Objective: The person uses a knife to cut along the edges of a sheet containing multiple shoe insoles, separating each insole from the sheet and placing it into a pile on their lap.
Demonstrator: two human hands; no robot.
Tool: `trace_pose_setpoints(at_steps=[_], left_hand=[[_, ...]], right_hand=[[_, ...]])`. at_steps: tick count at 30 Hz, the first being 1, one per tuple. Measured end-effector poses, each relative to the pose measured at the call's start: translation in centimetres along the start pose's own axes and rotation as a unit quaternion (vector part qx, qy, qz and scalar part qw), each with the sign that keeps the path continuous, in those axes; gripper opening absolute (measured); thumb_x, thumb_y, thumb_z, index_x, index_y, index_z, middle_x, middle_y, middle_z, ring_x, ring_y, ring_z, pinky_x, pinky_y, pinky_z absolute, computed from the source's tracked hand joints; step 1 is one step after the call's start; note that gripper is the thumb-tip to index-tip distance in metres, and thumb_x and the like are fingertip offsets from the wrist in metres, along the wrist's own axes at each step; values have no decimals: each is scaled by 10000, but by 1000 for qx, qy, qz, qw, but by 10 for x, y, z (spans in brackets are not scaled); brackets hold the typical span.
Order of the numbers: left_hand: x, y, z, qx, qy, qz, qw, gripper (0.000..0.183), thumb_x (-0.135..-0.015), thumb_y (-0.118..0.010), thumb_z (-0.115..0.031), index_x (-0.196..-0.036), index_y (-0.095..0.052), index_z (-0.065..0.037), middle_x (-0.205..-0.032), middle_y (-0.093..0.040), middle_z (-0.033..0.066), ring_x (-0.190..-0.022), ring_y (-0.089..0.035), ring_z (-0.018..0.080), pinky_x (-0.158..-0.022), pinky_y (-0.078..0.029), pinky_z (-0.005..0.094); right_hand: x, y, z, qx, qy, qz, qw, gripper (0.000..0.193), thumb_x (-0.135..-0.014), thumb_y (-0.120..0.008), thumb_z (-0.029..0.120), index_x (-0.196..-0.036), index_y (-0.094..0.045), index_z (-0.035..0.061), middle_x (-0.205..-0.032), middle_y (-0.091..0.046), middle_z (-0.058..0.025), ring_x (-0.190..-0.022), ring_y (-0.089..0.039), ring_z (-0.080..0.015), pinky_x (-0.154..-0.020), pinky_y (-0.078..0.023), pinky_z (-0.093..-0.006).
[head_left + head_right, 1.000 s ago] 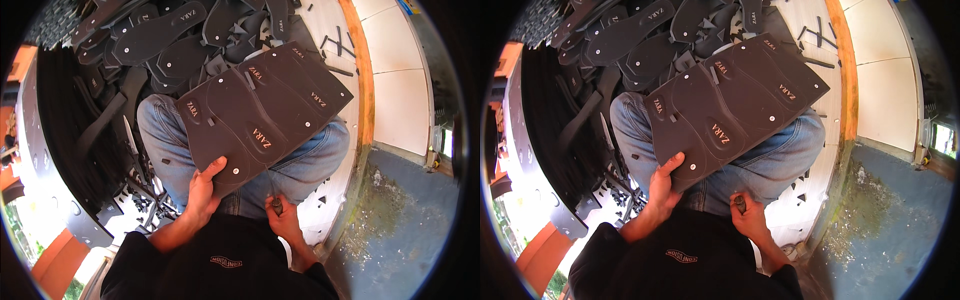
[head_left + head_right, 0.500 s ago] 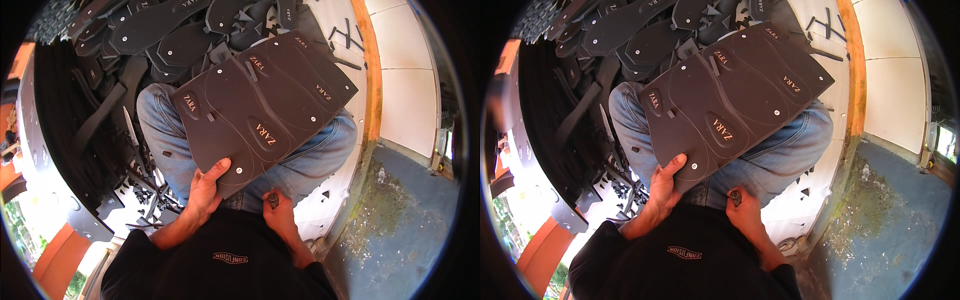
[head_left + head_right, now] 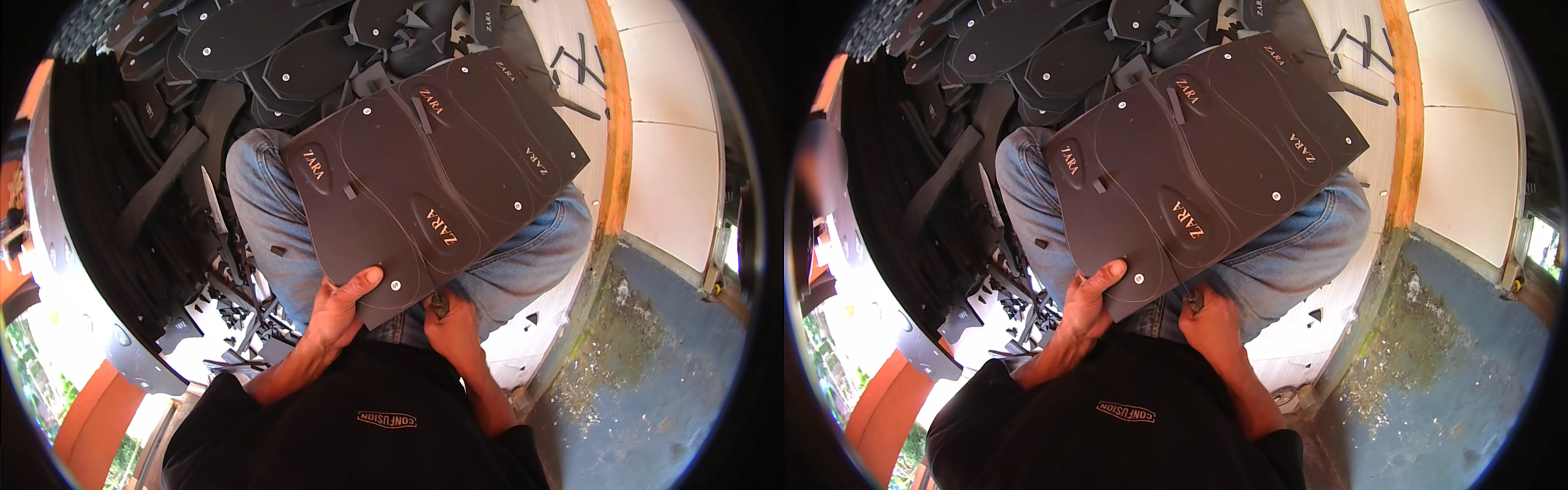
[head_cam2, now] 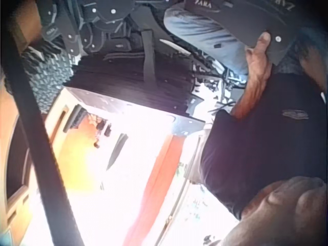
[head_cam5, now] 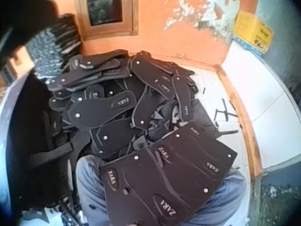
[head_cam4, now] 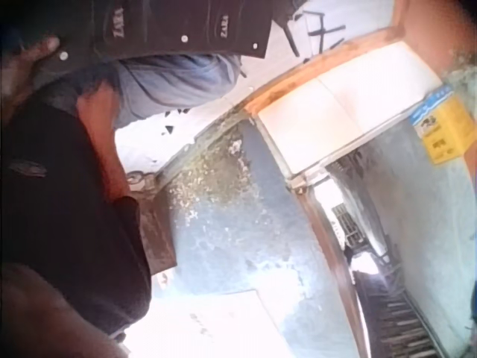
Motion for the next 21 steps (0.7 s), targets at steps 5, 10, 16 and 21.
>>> trace_pose_setpoints(at_steps=[5, 10, 16, 21], left_hand=[[1, -1, -3, -2, 1, -3, 1000, 361, -794, -703, -114, -1108, -547, -27, -1029, -591, 65, -953, -590, 176, -837, -506, 310], [1, 3, 0, 9, 9, 0, 1000, 365, -790, -708, -115, -1106, -548, -27, -1020, -594, 65, -943, -591, 172, -828, -504, 305], [2, 6, -2, 8, 10, -5, 1000, 380, -780, -718, -117, -1109, -547, -29, -1019, -593, 67, -944, -590, 172, -832, -500, 303], [2, 7, -2, 12, 11, -7, 1000, 402, -775, -725, -122, -1123, -544, -31, -1032, -592, 63, -962, -584, 171, -846, -495, 307]], right_hand=[[-15, -4, 9, 16, -1, 9, 1000, 102, -700, -591, 71, -760, -586, -12, -657, -583, -239, -676, -565, -450, -610, -458, -490], [-26, -12, 5, 17, 51, 32, 998, 161, -697, -600, 81, -823, -603, -19, -700, -604, -237, -717, -577, -443, -653, -471, -476], [-46, -10, 37, -3, 148, 61, 987, 302, -755, -654, 110, -1032, -596, 4, -1031, -615, -187, -971, -581, -335, -815, -447, -390], [-54, -13, 38, 2, 197, 78, 977, 346, -768, -657, 138, -1086, -586, 22, -1050, -614, -160, -987, -585, -301, -838, -446, -387]])
Point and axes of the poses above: each hand's wrist, its own x-axis away from the middle knuckle, its own y-axis out of the back of the hand, z = x × y, the point moved 6 cm from there along -x, towards the middle knuckle
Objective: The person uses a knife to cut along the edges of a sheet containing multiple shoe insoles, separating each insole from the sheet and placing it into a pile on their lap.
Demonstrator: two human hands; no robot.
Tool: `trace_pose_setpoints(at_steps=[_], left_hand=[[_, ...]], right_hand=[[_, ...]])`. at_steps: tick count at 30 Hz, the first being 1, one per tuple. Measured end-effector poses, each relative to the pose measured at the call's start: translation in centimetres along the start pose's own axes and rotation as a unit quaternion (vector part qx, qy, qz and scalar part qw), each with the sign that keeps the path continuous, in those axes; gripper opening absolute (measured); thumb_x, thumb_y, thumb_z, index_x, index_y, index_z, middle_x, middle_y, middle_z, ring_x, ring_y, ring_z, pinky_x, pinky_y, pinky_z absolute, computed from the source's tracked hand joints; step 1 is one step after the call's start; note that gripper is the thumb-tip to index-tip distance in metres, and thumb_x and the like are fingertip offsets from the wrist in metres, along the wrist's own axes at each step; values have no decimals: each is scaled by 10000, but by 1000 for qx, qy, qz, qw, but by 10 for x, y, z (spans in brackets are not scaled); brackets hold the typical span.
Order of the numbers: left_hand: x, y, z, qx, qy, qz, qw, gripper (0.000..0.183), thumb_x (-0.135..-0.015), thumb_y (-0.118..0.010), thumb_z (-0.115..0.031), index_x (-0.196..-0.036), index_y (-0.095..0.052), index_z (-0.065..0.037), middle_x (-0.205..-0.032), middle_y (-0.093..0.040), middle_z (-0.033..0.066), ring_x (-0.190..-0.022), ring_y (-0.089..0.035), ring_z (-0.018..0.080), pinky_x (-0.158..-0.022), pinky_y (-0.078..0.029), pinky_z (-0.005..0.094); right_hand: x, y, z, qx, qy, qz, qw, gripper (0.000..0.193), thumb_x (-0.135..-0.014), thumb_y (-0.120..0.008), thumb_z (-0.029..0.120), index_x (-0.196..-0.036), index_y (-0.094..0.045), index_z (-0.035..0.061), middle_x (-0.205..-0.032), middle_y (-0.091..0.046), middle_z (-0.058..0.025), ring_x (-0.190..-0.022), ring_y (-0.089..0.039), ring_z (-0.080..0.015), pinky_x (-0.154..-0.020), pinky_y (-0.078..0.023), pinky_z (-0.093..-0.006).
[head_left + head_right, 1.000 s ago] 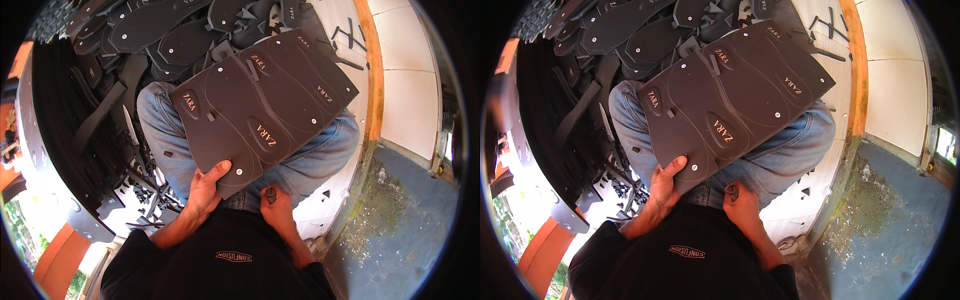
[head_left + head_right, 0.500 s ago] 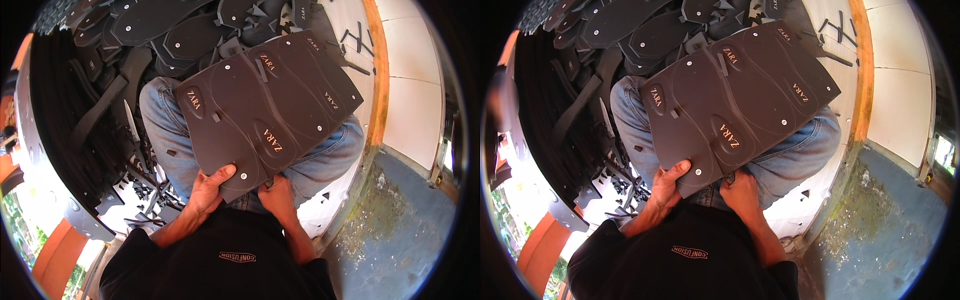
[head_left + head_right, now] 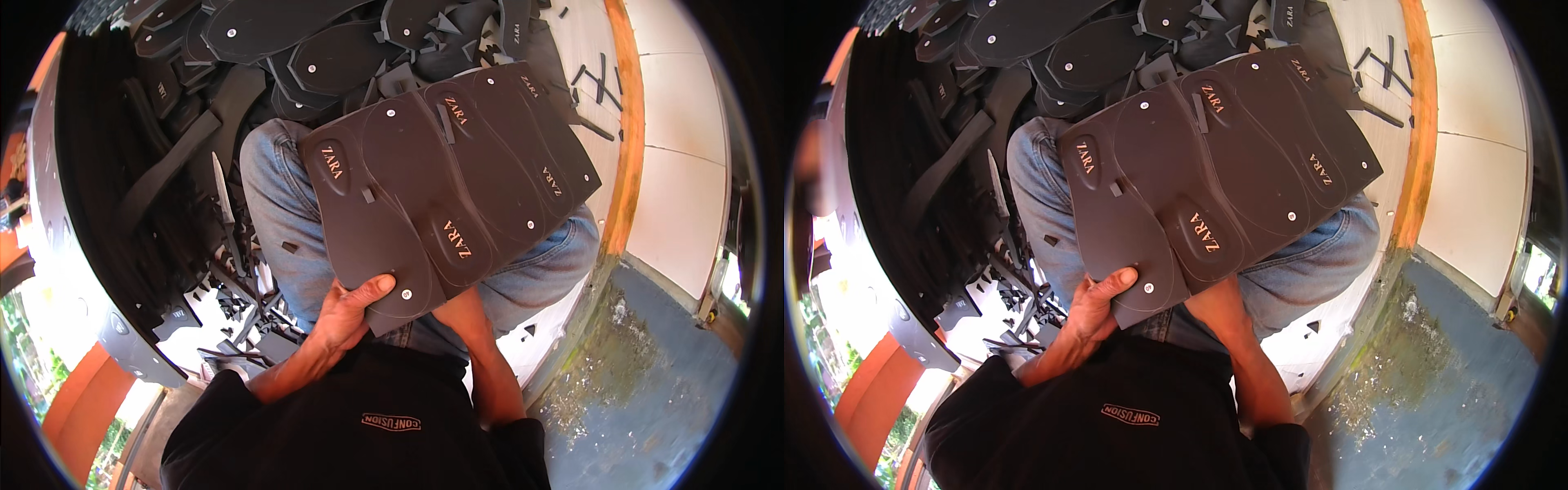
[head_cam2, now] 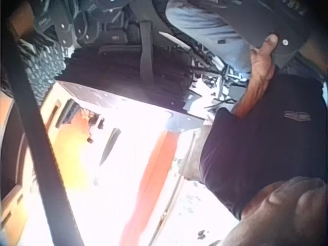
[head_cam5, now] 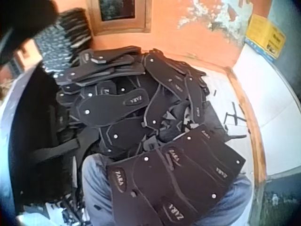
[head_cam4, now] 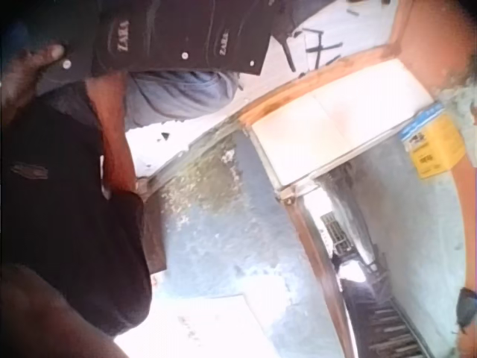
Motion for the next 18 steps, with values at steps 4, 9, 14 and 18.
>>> trace_pose_setpoints(at_steps=[4, 9, 14, 18], left_hand=[[0, 2, -1, 4, 4, 9, 1000, 413, -771, -730, -133, -1126, -545, -31, -1041, -592, 59, -971, -582, 168, -854, -491, 311], [2, 1, -2, 12, 12, 19, 1000, 423, -765, -738, -146, -1123, -547, -29, -1037, -595, 60, -969, -585, 170, -859, -488, 310], [1, -1, -3, 26, -3, 7, 1000, 418, -758, -738, -135, -1113, -553, -13, -1014, -622, 88, -917, -627, 200, -818, -532, 324], [1, 2, -1, 27, 7, 6, 1000, 419, -766, -729, -128, -1124, -546, -11, -1028, -616, 91, -922, -625, 204, -825, -528, 329]], right_hand=[[-11, 2, 8, -10, 59, -14, 998, 361, -773, -672, 168, -1106, -596, 51, -1056, -614, -121, -996, -588, -284, -847, -458, -390], [-17, -10, -18, 43, 171, -38, 984, 388, -805, -653, 139, -1172, -564, 48, -1138, -580, -109, -1056, -558, -255, -897, -442, -382], [-17, -18, -35, 15, 127, -52, 990, 415, -839, -616, 109, -1236, -519, 38, -1213, -540, -120, -1119, -521, -242, -940, -421, -375], [-16, -13, -12, -60, 120, -109, 985, 393, -850, -606, 122, -1225, -523, 39, -1210, -538, -124, -1113, -518, -241, -934, -422, -366]])
Point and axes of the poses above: each hand's wrist, its own x-axis away from the middle knuckle, its own y-axis out of the back of the hand, z = x × y, the point moved 6 cm from there along -x, towards the middle knuckle
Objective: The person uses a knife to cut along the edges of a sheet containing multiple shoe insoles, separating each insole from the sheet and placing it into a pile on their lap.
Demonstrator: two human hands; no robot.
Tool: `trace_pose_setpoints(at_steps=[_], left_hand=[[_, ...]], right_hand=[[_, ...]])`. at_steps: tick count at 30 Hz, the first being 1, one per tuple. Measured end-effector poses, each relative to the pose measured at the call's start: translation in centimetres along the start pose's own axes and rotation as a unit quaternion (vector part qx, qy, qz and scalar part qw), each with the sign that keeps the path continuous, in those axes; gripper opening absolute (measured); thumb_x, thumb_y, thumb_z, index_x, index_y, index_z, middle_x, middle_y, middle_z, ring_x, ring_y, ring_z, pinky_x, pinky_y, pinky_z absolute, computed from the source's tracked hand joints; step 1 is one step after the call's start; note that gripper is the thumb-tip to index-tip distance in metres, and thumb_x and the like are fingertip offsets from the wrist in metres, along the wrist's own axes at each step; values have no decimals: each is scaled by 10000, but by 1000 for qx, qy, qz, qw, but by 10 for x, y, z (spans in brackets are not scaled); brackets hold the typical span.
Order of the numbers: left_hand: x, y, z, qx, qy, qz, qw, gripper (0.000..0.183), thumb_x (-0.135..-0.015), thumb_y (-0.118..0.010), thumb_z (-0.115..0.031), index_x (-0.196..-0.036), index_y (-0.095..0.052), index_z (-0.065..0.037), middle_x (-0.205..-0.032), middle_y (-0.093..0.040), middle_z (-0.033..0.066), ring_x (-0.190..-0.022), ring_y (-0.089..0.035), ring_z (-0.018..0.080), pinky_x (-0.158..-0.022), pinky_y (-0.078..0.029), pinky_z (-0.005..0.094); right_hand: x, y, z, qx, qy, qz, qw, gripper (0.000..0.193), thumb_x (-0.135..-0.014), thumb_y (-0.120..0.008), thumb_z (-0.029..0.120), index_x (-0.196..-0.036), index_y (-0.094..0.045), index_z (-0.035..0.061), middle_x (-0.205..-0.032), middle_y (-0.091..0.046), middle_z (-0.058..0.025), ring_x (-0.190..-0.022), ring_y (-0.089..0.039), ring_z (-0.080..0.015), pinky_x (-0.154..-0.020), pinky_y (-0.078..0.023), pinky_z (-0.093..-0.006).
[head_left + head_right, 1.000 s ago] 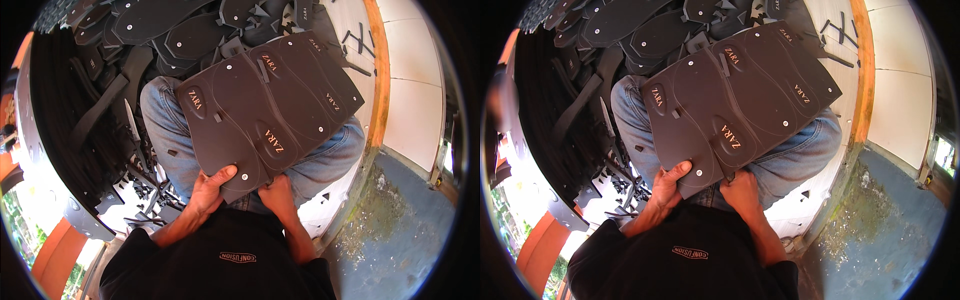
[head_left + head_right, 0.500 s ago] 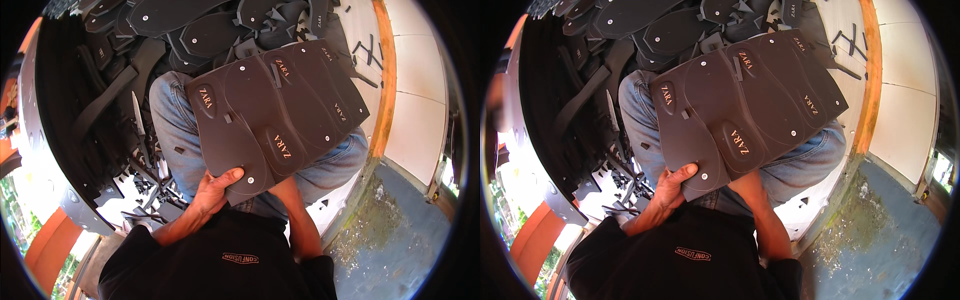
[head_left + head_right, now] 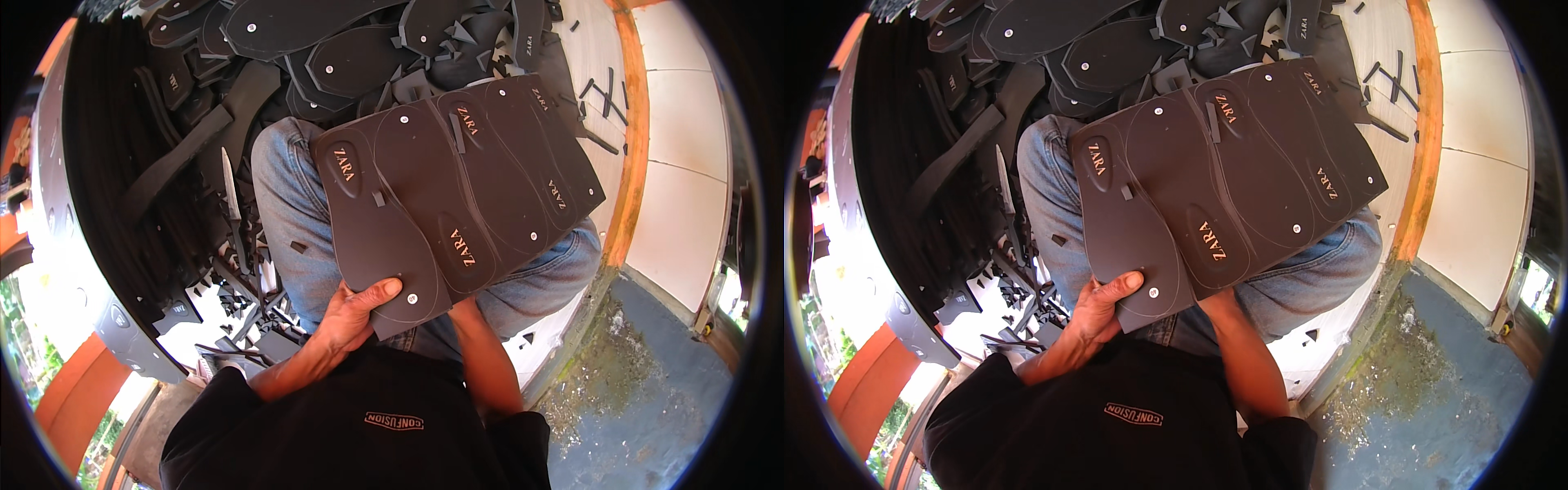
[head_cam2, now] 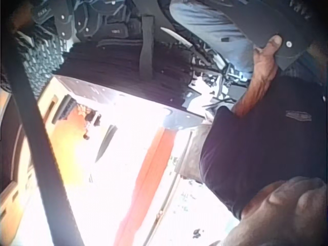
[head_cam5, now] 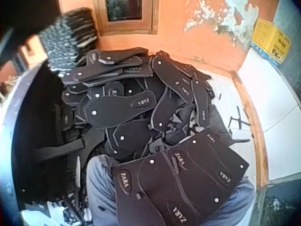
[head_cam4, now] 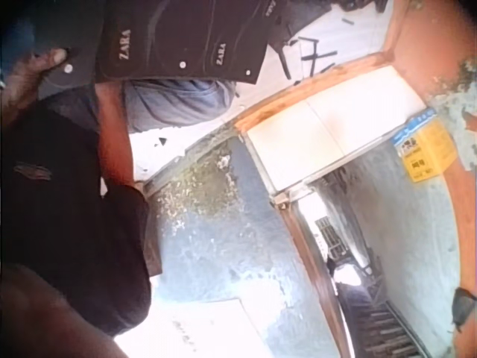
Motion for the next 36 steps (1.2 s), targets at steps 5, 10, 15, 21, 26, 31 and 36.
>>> trace_pose_setpoints(at_steps=[5, 10, 15, 21, 26, 31, 36], left_hand=[[0, -1, 1, 5, 6, 6, 1000, 413, -775, -720, -128, -1129, -541, -13, -1044, -606, 93, -945, -615, 206, -848, -515, 344], [1, -5, 2, 13, 17, 8, 1000, 388, -785, -712, -134, -1116, -546, -19, -1041, -599, 83, -959, -599, 199, -861, -502, 349], [-2, -12, 6, 30, 8, 15, 999, 368, -797, -703, -138, -1114, -548, -36, -1042, -595, 69, -968, -589, 195, -868, -494, 345], [-8, -27, 8, 50, 18, 27, 998, 315, -825, -679, -133, -1091, -536, -42, -1018, -592, 49, -943, -598, 168, -816, -515, 316], [-8, -26, 12, 23, 25, 13, 999, 407, -812, -697, -186, -1148, -510, -52, -1048, -578, 60, -983, -580, 203, -855, -504, 373], [-3, -21, 9, 51, 43, 20, 998, 377, -827, -678, -141, -1144, -498, -44, -1064, -571, 58, -986, -581, 181, -845, -506, 336], [6, -21, 0, 34, 39, 37, 998, 406, -819, -691, -157, -1155, -493, -44, -1078, -566, 64, -1017, -566, 194, -882, -480, 355]], right_hand=[[-13, -10, 10, 55, 4, -28, 998, 309, -866, -585, 150, -1148, -553, 28, -1109, -579, -99, -999, -560, -222, -855, -448, -358], [-25, -20, 12, 62, 0, -50, 997, 289, -872, -575, 169, -1124, -554, 30, -1064, -579, -87, -949, -557, -210, -813, -446, -352], [-34, -24, 13, 62, -6, -64, 996, 272, -878, -565, 188, -1101, -554, 32, -1019, -580, -74, -899, -555, -198, -771, -444, -345], [-52, -30, 11, 58, -11, -77, 995, 257, -885, -553, 210, -1073, -554, 34, -965, -580, -59, -839, -552, -184, -720, -441, -338], [-60, -31, 11, 49, -18, -82, 995, 250, -891, -543, 229, -1050, -554, 36, -920, -580, -46, -789, -549, -172, -678, -439, -332], [-81, -30, 8, 39, -28, -79, 996, 247, -897, -533, 247, -1026, -554, 38, -875, -580, -34, -739, -547, -160, -635, -437, -325], [-93, -31, 8, 28, -38, -79, 996, 250, -903, -523, 266, -1003, -554, 39, -830, -581, -21, -689, -544, -148, -593, -434, -319]])
Point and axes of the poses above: each hand's wrist, its own x-axis away from the middle knuckle, its own y-axis out of the back of the hand, z = x × y, the point moved 6 cm from there along -x, towards the middle knuckle
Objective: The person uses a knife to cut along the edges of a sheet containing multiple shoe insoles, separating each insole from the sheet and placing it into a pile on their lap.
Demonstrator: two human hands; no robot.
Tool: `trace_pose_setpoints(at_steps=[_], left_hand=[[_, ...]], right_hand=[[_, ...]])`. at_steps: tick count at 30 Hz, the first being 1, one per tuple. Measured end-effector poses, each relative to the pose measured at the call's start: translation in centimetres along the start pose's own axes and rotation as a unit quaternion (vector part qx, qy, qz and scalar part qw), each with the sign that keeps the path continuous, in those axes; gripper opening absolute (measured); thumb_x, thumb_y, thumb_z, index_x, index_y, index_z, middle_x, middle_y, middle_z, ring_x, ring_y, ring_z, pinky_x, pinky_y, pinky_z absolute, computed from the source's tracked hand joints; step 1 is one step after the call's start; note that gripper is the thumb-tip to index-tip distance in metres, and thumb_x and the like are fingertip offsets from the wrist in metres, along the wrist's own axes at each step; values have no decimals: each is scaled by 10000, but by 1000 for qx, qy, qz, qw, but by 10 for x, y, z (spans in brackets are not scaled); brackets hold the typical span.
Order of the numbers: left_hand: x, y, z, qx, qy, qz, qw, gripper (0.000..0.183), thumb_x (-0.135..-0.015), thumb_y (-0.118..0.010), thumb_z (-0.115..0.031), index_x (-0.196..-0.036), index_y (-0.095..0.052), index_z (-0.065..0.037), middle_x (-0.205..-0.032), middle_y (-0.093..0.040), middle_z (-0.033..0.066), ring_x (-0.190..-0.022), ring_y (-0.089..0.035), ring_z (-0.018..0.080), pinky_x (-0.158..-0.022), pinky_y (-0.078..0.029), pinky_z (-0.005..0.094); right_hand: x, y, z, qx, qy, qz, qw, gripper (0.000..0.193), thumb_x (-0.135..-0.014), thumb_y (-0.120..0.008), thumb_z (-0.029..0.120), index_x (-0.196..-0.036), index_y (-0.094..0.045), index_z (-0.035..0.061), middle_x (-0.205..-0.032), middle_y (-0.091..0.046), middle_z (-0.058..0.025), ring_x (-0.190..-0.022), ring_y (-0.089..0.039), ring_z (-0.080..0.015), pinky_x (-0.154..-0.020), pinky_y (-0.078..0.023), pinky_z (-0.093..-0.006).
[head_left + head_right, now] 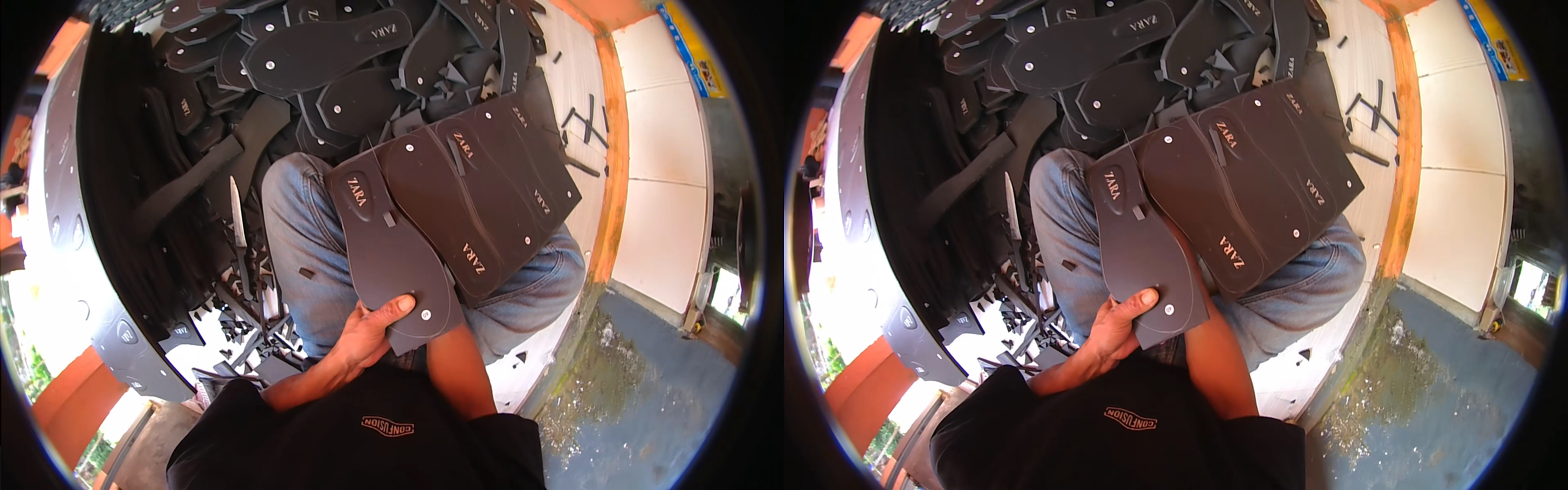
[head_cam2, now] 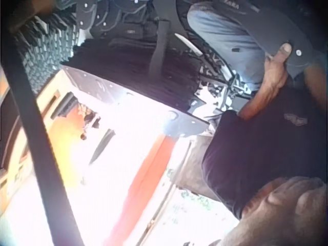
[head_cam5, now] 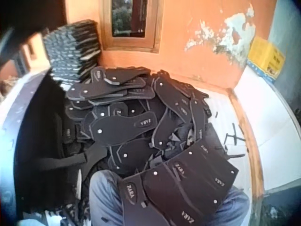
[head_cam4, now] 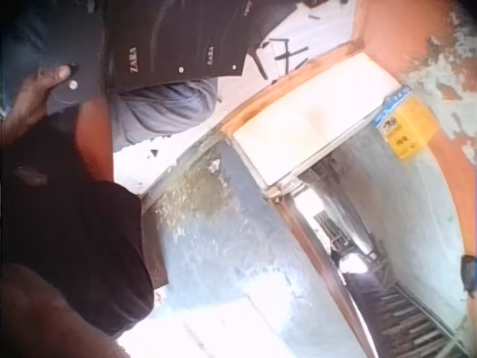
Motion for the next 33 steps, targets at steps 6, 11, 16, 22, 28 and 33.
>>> trace_pose_setpoints(at_steps=[6, 11, 16, 22, 28, 33], left_hand=[[27, 8, 12, -187, -22, 53, 981, 471, -791, -723, -178, -1184, -505, -38, -1091, -578, 66, -1013, -560, 170, -855, -468, 316], [36, 15, -38, -161, -20, 32, 986, 403, -746, -726, -77, -1115, -587, 11, -1006, -642, 66, -966, -570, 142, -879, -432, 292], [22, 15, -70, -356, 6, 182, 917, 452, -722, -744, -86, -1130, -587, 33, -1021, -644, 79, -976, -567, 157, -889, -415, 280], [-23, 28, -88, -13, -66, 59, 996, 340, -882, -573, -290, -1047, -584, 8, -941, -656, 125, -888, -632, 234, -755, -519, 350], [-45, 48, -81, -128, -171, -38, 976, 425, -943, -453, -376, -1060, -524, 26, -1004, -622, 190, -916, -628, 286, -779, -523, 372], [-65, 35, -64, -160, -139, -38, 977, 487, -891, -563, -359, -1154, -459, 37, -1078, -564, 198, -1038, -560, 290, -915, -450, 381]], right_hand=[[-37, -24, 5, -31, -24, 39, 998, 259, -910, -511, 289, -975, -554, 42, -776, -581, -6, -629, -541, -133, -542, -432, -312], [-45, -8, 41, -391, -246, 63, 885, 326, -925, -455, 378, -993, -556, 76, -699, -564, 4, -549, -519, -96, -440, -380, -261], [-20, 70, 44, -605, -216, 39, 765, 618, -920, -272, 596, -1035, -554, 57, -667, -588, -44, -380, -409, -60, -324, -289, -201], [16, 142, 15, -404, -191, -213, 869, 62, -859, -571, 50, -853, -568, -11, -679, -571, -94, -422, -397, -76, -388, -338, -229], [62, 127, -28, -399, -268, -215, 850, 99, -868, -569, 94, -849, -569, -3, -668, -562, -86, -420, -398, -73, -393, -332, -231], [70, 119, -45, -355, -297, -193, 865, 98, -872, -563, 85, -839, -570, -7, -662, -569, -80, -414, -404, -68, -388, -332, -227]])
Point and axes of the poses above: each hand's wrist, its own x-axis away from the middle knuckle, its own y-axis out of the back of the hand, z = x × y, the point moved 6 cm from there along -x, towards the middle knuckle
